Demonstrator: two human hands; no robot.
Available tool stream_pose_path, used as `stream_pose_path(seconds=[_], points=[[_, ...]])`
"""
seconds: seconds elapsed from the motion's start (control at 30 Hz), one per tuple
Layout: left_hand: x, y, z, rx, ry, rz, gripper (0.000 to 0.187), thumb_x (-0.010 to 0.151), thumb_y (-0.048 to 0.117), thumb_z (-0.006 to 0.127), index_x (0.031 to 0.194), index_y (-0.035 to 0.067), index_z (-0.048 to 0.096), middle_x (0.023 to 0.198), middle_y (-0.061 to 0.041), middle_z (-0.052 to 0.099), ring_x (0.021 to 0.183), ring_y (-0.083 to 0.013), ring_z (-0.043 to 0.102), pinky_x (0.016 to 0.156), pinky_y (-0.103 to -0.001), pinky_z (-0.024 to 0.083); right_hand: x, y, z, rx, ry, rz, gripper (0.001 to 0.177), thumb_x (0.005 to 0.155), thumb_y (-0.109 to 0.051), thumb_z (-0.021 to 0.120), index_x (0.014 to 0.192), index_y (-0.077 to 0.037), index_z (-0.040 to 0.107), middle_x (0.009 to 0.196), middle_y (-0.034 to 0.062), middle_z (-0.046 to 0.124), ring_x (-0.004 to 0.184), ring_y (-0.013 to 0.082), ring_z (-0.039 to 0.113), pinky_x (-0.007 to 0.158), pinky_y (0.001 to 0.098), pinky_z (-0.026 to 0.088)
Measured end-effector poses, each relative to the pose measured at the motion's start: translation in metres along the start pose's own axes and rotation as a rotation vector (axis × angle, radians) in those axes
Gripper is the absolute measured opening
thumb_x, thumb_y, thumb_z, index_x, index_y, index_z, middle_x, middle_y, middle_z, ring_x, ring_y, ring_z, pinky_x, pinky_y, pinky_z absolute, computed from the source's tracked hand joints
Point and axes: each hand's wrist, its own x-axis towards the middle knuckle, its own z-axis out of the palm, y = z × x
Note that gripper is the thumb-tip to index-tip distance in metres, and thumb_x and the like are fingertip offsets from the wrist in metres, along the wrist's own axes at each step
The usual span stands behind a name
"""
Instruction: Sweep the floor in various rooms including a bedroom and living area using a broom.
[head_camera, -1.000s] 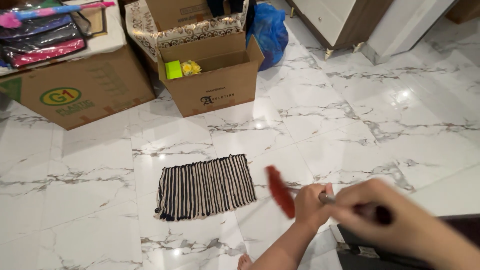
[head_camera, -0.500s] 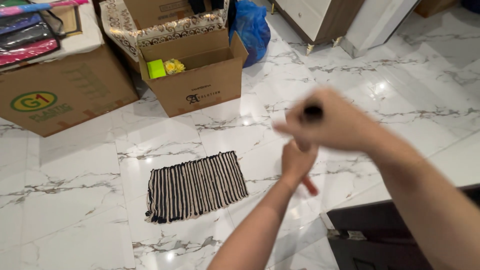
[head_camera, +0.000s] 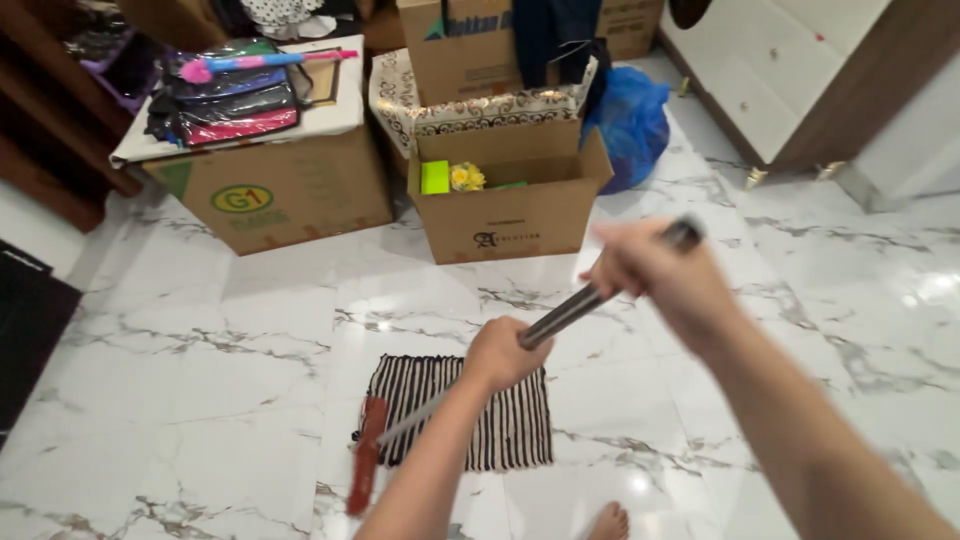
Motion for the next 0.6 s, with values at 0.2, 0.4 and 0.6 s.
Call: stream_pose_path(seconds=[0.2, 0.4, 0.6], points=[[0.093, -0.083, 0.081, 0.243, -0.148, -0.101, 0.024, 0.08, 0.038, 0.072, 0.079, 0.016, 0.079, 0.084, -0.014, 0.074, 0.083, -0.0322, 0.072, 0.08, -0.044, 0.057, 0.011, 0.097, -0.042, -0.179, -0.068, 0.087, 0.053, 0.1, -0.027, 0.066, 0.054, -0.008, 0.046, 0.056, 0.0007, 0.055, 0.059, 0.0111, 0.051, 0.06, 0.0286, 0.042], [0.15, 0.062, 0.187, -0.103, -0.036, 0.312, 0.02, 0.079, 0.029, 0.071, 0.075, 0.01, 0.074, 0.079, -0.015, 0.073, 0.076, -0.0346, 0.071, 0.075, -0.043, 0.056, 0.037, 0.025, -0.172, -0.447, 0.068, 0.098, 0.034, 0.093, -0.028, 0.073, 0.067, -0.006, 0.072, 0.059, 0.0015, 0.067, 0.053, 0.0104, 0.059, 0.058, 0.0279, 0.054], [0.17, 0.145, 0.214, -0.473, -0.15, 0.134, 0.032, 0.085, 0.033, 0.069, 0.076, 0.002, 0.067, 0.072, -0.017, 0.07, 0.068, -0.0304, 0.069, 0.069, -0.042, 0.054, 0.066, -0.009, -0.186, -0.758, 0.135, 0.311, 0.027, 0.094, -0.024, 0.077, 0.077, -0.003, 0.08, 0.056, 0.0078, 0.063, 0.051, 0.015, 0.046, 0.047, 0.0362, 0.035]])
